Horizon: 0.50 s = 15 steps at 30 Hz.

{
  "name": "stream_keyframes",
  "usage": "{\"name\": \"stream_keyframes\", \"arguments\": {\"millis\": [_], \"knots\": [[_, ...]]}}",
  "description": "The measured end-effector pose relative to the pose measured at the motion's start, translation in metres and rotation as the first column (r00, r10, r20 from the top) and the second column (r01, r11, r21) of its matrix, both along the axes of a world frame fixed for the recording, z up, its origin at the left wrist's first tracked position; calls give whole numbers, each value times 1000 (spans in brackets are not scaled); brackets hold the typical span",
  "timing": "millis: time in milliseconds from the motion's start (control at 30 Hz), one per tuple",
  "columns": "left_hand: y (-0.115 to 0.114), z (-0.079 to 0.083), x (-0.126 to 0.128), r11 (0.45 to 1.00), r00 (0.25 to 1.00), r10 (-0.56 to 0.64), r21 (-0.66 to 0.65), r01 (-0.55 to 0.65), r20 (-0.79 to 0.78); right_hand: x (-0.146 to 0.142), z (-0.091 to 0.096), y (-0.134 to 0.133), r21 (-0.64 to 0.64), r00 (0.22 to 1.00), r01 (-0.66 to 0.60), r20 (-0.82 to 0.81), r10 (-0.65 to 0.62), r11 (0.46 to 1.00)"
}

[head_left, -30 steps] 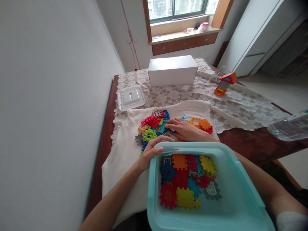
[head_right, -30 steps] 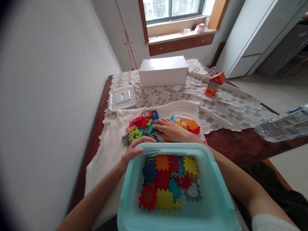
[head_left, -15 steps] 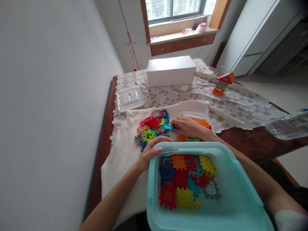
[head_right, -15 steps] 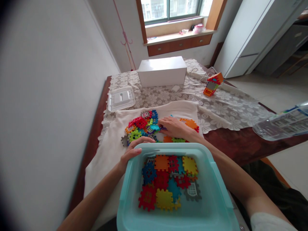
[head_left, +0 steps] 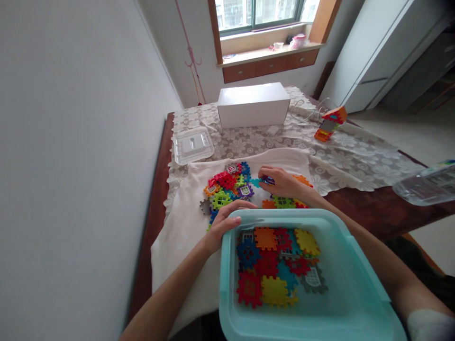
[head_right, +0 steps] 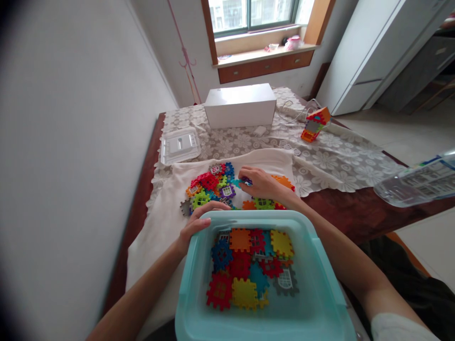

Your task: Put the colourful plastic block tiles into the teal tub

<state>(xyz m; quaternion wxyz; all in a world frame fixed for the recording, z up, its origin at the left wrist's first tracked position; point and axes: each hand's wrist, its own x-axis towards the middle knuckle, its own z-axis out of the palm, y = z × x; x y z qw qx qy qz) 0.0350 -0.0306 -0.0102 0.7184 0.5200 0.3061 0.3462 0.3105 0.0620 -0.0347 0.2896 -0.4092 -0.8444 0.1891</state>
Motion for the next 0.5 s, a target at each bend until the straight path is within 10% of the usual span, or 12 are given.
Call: {"name": "stream_keyframes", "arguments": {"millis": [300, 500], "knots": [[2, 0, 0, 1000, 1000, -4, 8, 4, -5, -8, 11, -5, -388, 791, -165, -601, -113, 907], [1, 0, 0, 1000, 1000, -1, -4, 1, -6, -8, 20, -13, -493, 722, -218, -662, -201, 842]]}}
